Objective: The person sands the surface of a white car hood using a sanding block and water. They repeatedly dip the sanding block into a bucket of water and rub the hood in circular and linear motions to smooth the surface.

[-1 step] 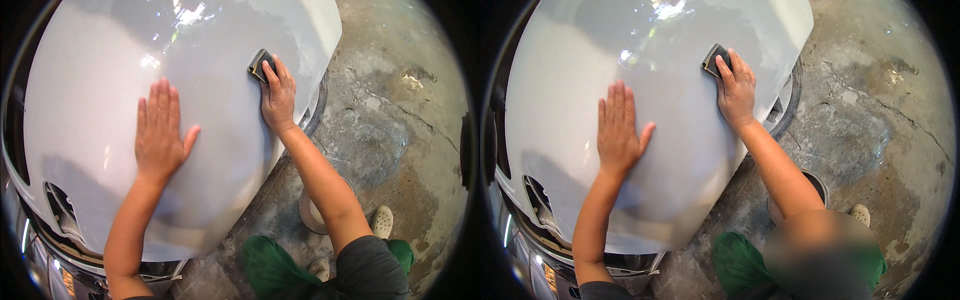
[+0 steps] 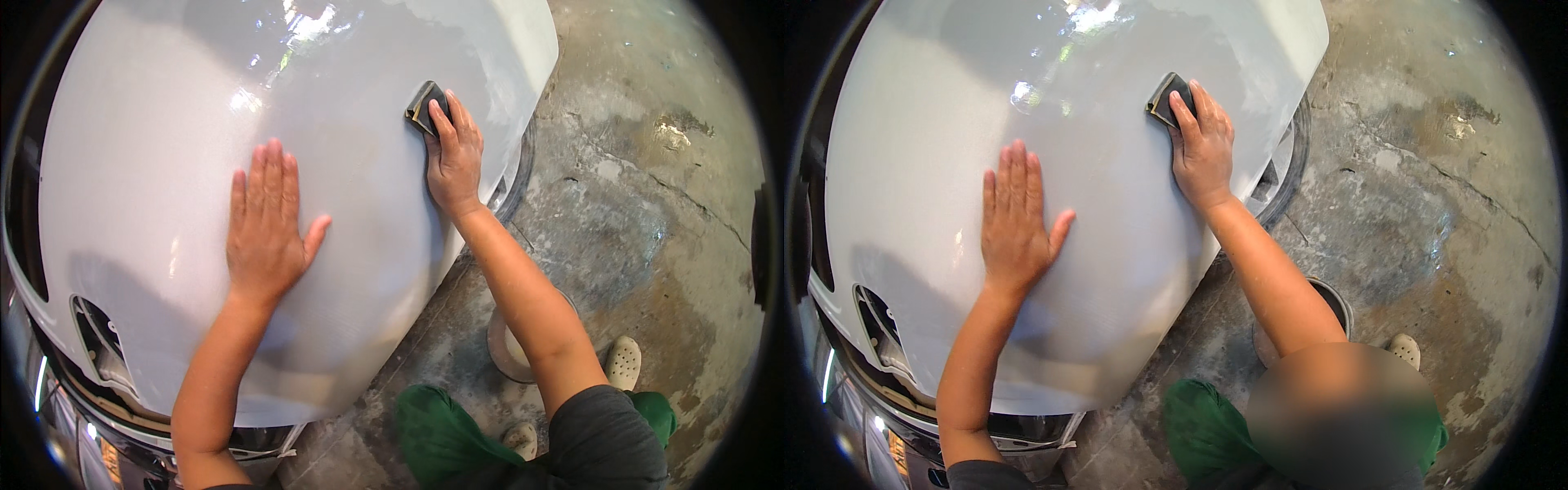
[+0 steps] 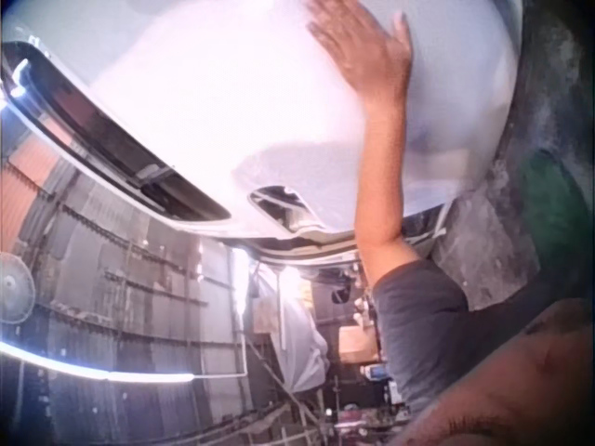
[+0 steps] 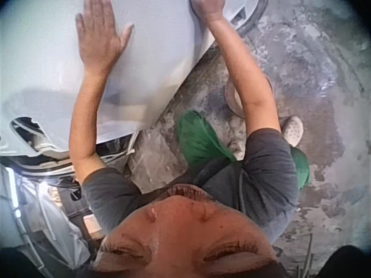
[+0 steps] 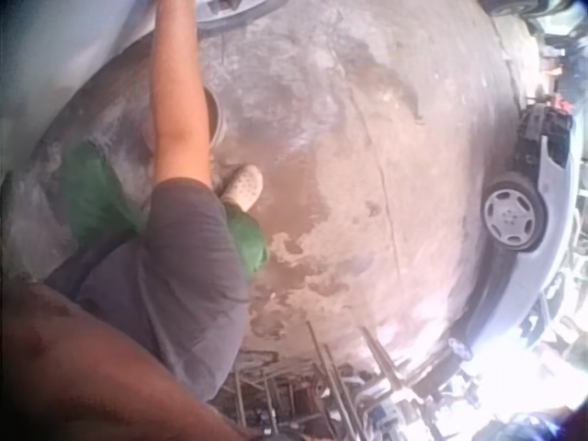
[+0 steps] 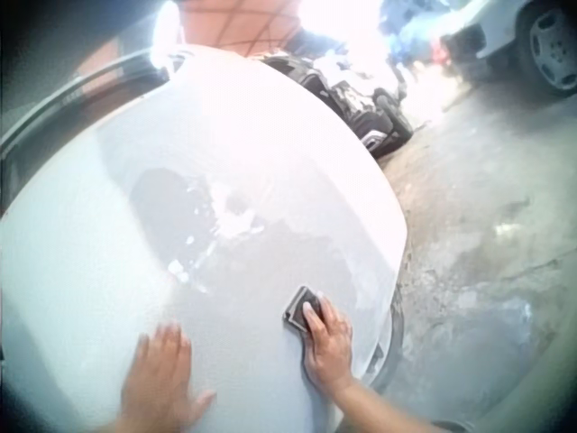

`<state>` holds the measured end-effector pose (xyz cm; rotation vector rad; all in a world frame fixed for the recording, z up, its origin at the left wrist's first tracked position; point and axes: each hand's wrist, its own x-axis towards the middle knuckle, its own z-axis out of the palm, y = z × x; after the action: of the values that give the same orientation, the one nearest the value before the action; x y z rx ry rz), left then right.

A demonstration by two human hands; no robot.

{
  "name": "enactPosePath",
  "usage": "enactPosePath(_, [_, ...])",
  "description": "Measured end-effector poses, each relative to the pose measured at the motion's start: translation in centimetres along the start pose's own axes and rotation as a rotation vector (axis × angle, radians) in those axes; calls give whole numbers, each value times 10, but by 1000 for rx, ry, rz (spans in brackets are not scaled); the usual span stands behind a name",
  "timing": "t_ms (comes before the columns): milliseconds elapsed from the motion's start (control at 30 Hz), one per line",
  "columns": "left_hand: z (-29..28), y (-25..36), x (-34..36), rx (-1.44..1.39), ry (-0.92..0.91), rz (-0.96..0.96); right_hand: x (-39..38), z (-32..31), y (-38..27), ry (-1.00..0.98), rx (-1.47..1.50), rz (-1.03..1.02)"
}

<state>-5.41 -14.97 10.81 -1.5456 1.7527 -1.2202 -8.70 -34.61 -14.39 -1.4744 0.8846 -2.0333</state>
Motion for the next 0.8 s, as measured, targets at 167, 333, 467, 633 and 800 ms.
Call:
enactPosePath(167, [8,21,-36,14,-70,1,17,-8,-7,43,26,-58])
enactPosePath(333, [22,37,-77,28,-110,20,13,-7,-5,34,22,-50])
enactPosePath(467, [30,52,-117,35,-146,58,7,-8,-9,35,35,-56])
enactPosePath(633, [25,63,-147,11,-193,65,14,-12,-14,3,-19,-10])
enactPosePath(800, [11,38,-104,11,-105,-103,-8,-39,-27,-61,37,136])
